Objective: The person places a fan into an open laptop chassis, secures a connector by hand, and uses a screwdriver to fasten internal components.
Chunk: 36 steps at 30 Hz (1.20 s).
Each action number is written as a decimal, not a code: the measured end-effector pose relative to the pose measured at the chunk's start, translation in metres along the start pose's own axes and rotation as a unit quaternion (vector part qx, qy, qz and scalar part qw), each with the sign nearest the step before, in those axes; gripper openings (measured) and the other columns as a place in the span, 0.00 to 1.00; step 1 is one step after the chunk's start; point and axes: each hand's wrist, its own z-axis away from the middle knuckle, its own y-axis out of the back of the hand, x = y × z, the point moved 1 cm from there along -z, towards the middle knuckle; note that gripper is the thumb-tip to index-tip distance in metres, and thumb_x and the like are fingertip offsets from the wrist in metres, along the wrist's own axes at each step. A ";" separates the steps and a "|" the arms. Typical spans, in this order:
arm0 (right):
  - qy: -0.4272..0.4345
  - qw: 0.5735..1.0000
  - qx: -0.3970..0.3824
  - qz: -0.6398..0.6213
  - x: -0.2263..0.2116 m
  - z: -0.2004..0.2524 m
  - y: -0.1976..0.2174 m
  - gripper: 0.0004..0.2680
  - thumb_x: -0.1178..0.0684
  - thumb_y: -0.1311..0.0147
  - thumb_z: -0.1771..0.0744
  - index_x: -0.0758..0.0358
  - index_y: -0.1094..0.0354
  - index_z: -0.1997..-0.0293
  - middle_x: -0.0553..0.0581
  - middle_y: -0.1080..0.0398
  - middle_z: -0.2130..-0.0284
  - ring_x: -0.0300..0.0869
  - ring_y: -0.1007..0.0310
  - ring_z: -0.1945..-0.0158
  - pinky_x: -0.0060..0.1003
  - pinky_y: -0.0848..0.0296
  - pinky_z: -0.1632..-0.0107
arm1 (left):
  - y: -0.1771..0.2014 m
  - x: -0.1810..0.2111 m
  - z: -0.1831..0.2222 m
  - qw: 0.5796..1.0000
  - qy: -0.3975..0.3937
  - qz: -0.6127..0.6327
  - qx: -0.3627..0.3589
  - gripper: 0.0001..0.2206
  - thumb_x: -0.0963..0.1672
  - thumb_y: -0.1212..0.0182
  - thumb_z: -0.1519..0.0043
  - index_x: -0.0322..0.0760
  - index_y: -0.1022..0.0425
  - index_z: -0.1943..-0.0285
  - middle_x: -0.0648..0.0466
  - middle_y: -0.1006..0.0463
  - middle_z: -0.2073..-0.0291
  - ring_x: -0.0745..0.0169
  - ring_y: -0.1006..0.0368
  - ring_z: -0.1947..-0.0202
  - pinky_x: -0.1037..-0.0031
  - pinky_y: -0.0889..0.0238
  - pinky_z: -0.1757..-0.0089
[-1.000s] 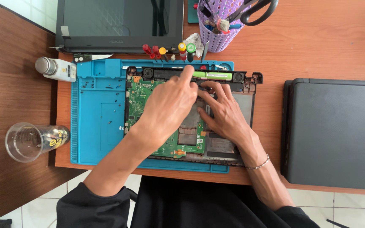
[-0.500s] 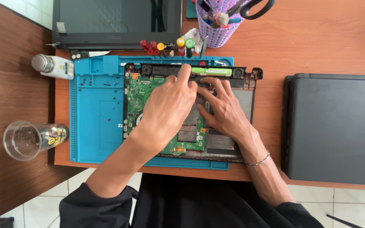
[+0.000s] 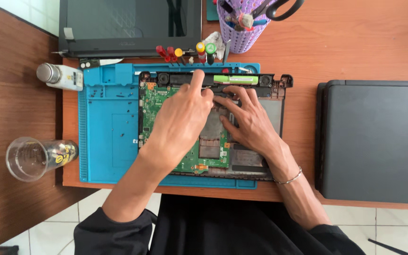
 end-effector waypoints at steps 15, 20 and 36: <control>0.006 1.000 0.011 0.009 0.000 0.000 -0.001 0.18 0.56 0.36 0.37 0.55 0.29 0.40 0.58 0.36 0.42 0.52 0.34 0.45 0.47 0.28 0.44 | 0.019 -0.023 0.032 0.995 0.068 0.041 0.065 0.10 0.45 0.33 0.38 0.32 0.22 0.61 0.53 0.30 0.61 0.56 0.24 0.64 0.66 0.29 0.67; 0.009 1.000 0.015 0.013 0.000 0.000 -0.002 0.17 0.55 0.35 0.36 0.55 0.29 0.40 0.57 0.36 0.43 0.52 0.34 0.46 0.47 0.28 0.45 | 0.004 -0.028 0.032 0.994 0.065 0.049 0.073 0.10 0.46 0.33 0.37 0.33 0.22 0.60 0.54 0.29 0.61 0.57 0.24 0.64 0.66 0.29 0.68; 0.006 1.000 0.012 -0.017 -0.009 -0.003 0.005 0.16 0.57 0.36 0.36 0.58 0.29 0.41 0.59 0.36 0.42 0.51 0.33 0.46 0.46 0.28 0.43 | 0.021 -0.047 0.080 0.975 0.125 0.091 0.160 0.08 0.45 0.33 0.35 0.34 0.20 0.64 0.55 0.25 0.66 0.56 0.24 0.66 0.66 0.33 0.68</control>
